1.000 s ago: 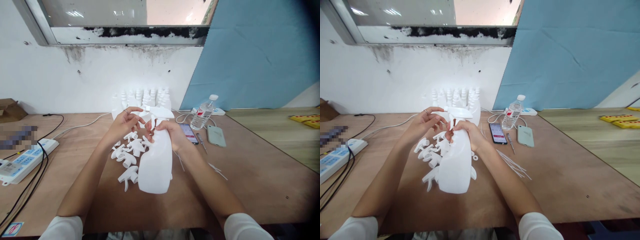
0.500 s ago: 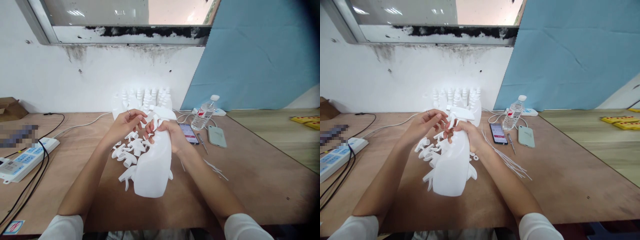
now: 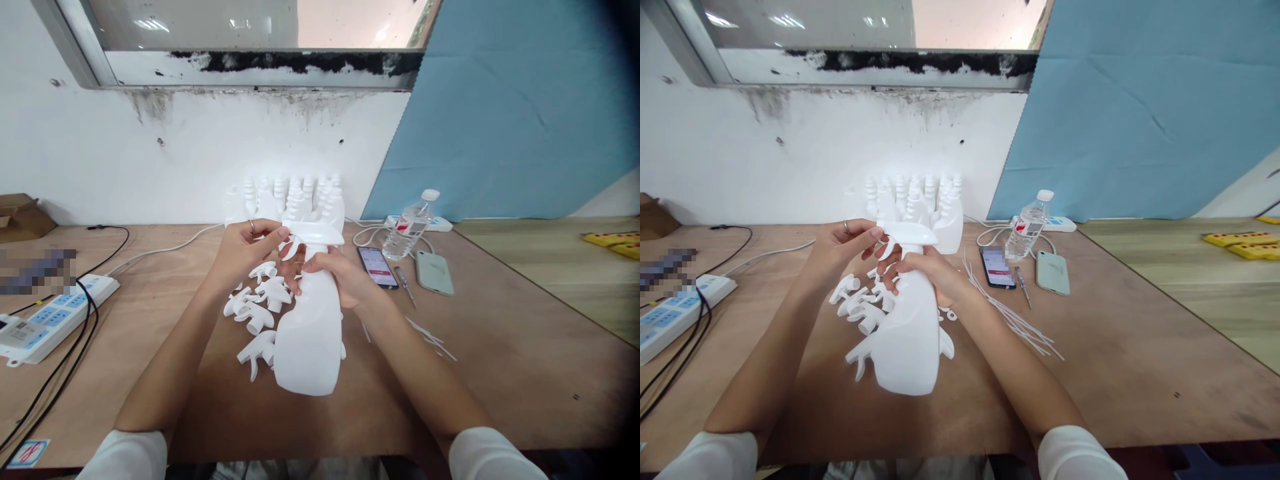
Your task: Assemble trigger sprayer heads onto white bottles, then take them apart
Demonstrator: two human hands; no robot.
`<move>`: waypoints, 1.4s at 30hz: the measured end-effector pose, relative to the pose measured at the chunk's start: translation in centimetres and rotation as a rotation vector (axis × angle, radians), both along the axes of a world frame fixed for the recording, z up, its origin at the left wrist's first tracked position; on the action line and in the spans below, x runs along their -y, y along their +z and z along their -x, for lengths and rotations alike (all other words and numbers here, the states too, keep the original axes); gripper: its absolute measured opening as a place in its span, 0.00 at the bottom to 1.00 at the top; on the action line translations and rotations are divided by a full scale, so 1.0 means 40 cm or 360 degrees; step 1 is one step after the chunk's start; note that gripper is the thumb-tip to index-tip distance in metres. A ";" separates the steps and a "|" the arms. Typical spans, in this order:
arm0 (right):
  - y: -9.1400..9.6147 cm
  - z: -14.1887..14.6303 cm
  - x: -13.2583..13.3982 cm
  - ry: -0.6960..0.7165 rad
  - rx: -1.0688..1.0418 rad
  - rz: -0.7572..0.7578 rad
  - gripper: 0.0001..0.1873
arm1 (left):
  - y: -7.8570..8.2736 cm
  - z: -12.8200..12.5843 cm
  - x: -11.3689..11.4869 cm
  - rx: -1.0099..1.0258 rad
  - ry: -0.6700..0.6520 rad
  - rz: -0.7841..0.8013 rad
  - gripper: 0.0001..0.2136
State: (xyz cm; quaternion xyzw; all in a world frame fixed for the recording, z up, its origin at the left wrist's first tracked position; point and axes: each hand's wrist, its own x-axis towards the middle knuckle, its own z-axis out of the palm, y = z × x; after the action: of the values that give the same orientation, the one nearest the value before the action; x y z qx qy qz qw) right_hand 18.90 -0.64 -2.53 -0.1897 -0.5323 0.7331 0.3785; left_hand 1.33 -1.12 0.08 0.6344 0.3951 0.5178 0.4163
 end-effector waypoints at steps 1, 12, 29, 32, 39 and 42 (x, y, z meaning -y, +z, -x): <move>-0.001 -0.001 -0.001 -0.0002 0.0002 -0.0005 0.13 | 0.000 -0.001 0.003 0.0007 0.0011 0.0007 0.11; -0.001 0.004 0.017 0.0210 0.0010 0.0018 0.17 | -0.024 -0.022 -0.024 0.0275 -0.0018 -0.0105 0.01; 0.007 -0.002 0.017 -0.0003 0.0055 -0.0008 0.12 | -0.025 -0.021 -0.006 0.0165 0.0135 -0.0272 0.16; 0.009 0.001 0.021 -0.0055 0.0093 -0.0031 0.10 | -0.024 -0.024 -0.007 0.0171 0.0134 -0.0190 0.19; 0.001 -0.005 0.013 0.0000 0.0055 0.0018 0.09 | -0.022 -0.016 -0.014 0.0204 0.0022 -0.0172 0.16; 0.002 -0.005 0.014 0.0001 0.0048 0.0046 0.09 | -0.022 -0.015 -0.014 0.0193 0.0030 -0.0190 0.15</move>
State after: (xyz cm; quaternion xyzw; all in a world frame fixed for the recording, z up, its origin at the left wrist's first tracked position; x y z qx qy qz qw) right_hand 19.10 -1.19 -2.46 -0.2061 -0.5275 0.7378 0.3674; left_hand 1.95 -0.56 -0.81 0.6219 0.3433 0.5818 0.3961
